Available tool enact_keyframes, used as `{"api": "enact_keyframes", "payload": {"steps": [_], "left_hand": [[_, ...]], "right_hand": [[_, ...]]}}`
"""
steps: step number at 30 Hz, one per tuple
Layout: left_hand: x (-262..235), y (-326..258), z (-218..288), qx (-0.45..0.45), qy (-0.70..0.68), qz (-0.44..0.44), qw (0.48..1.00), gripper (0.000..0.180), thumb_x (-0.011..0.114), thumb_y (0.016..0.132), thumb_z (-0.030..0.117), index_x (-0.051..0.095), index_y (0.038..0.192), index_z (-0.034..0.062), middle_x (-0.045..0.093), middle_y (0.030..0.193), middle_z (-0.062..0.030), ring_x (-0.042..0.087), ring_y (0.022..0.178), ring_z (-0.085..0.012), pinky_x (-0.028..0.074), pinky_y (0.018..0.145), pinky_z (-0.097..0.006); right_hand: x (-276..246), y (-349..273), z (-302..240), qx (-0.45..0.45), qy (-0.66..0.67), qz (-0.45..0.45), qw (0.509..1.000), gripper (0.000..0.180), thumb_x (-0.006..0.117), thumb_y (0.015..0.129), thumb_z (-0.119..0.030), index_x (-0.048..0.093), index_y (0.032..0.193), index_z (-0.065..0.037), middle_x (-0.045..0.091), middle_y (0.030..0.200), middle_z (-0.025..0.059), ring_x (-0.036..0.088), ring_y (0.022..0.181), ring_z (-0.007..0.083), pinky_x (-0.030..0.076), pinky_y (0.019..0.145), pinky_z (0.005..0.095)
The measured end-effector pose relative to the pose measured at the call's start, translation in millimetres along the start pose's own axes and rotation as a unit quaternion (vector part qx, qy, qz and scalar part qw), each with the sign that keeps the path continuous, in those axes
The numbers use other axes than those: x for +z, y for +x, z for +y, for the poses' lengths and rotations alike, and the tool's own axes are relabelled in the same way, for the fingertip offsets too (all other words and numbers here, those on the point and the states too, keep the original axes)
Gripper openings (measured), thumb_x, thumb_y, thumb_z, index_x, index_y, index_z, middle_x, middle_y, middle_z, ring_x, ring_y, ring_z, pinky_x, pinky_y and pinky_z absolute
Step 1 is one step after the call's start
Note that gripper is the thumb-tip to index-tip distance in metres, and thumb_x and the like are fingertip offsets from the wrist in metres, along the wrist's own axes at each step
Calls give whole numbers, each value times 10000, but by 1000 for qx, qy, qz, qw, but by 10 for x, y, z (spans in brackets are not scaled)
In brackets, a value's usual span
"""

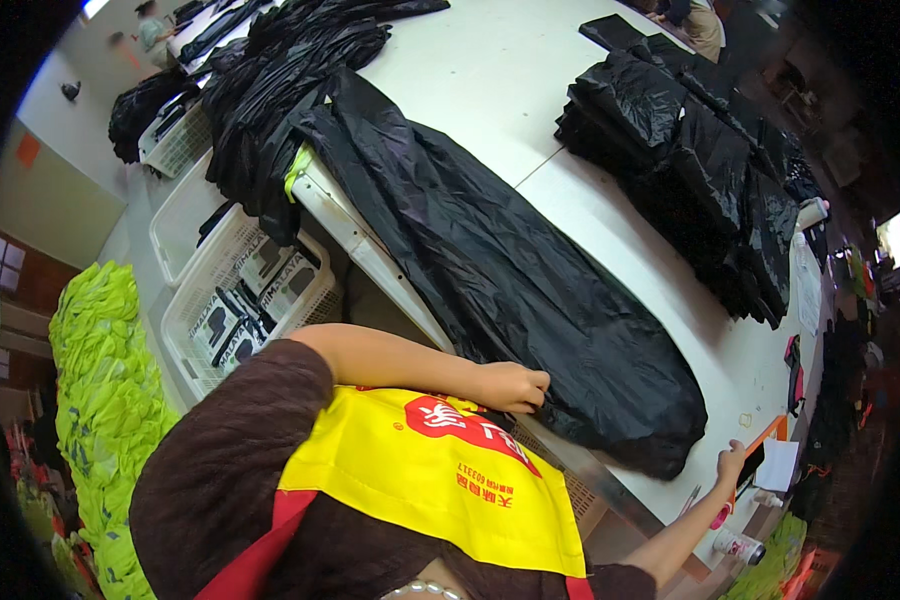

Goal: The person repeatedly folds black trousers on a white table. They unfold each pair, smooth the fabric, fold the legs together, and then fold the garment in half or thirds before stacking it. The process is repeated for multiple trousers throughout the clip.

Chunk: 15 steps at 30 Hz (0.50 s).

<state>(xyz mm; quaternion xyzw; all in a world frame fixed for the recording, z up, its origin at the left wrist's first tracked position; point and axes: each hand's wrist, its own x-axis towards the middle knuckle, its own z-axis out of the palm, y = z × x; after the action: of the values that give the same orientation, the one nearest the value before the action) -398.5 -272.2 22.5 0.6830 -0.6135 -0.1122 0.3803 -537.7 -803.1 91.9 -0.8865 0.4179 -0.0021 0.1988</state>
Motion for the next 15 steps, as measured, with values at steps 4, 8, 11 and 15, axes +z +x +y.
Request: {"api": "enact_keyframes", "payload": {"steps": [4, 8, 11, 15], "left_hand": [[311, 352, -205, 12, 24, -5, 1000, 136, 601, 780, 146, 579, 817, 17, 490, 970, -148, 559, 830, -307, 475, 708, -378], [216, 432, -196, 123, 23, -12, 992, 329, 638, 730, 106, 529, 1029, 22, 444, 1180, -193, 545, 977, -346, 455, 827, -390], [-35, 85, -418, 125, 203, -77, 968, 268, 566, 773, 143, 543, 1026, 56, 479, 1205, -146, 593, 901, -284, 476, 768, -371], [-844, -870, -921, 66, 311, 68, 946, 125, 552, 744, 158, 575, 862, 127, 578, 781, -16, 583, 732, -207, 471, 626, -343]], "right_hand": [[628, -904, -1275, -262, 159, 7, 952, 287, 531, 852, -147, 568, 1079, 25, 590, 1068, 129, 545, 999, 227, 405, 894, 320], [1548, -1824, -2052, -298, 188, -173, 920, 389, 540, 861, -208, 518, 1186, 4, 552, 1171, 170, 529, 1070, 265, 394, 925, 330], [1995, -1954, -1972, -336, 81, -87, 934, 473, 597, 823, -251, 497, 1166, 58, 491, 1217, 255, 445, 1161, 391, 345, 980, 409], [2118, -1839, -1896, -338, 52, -27, 939, 407, 569, 771, -103, 517, 1157, 13, 525, 1190, 217, 484, 1129, 356, 370, 968, 372]]}}
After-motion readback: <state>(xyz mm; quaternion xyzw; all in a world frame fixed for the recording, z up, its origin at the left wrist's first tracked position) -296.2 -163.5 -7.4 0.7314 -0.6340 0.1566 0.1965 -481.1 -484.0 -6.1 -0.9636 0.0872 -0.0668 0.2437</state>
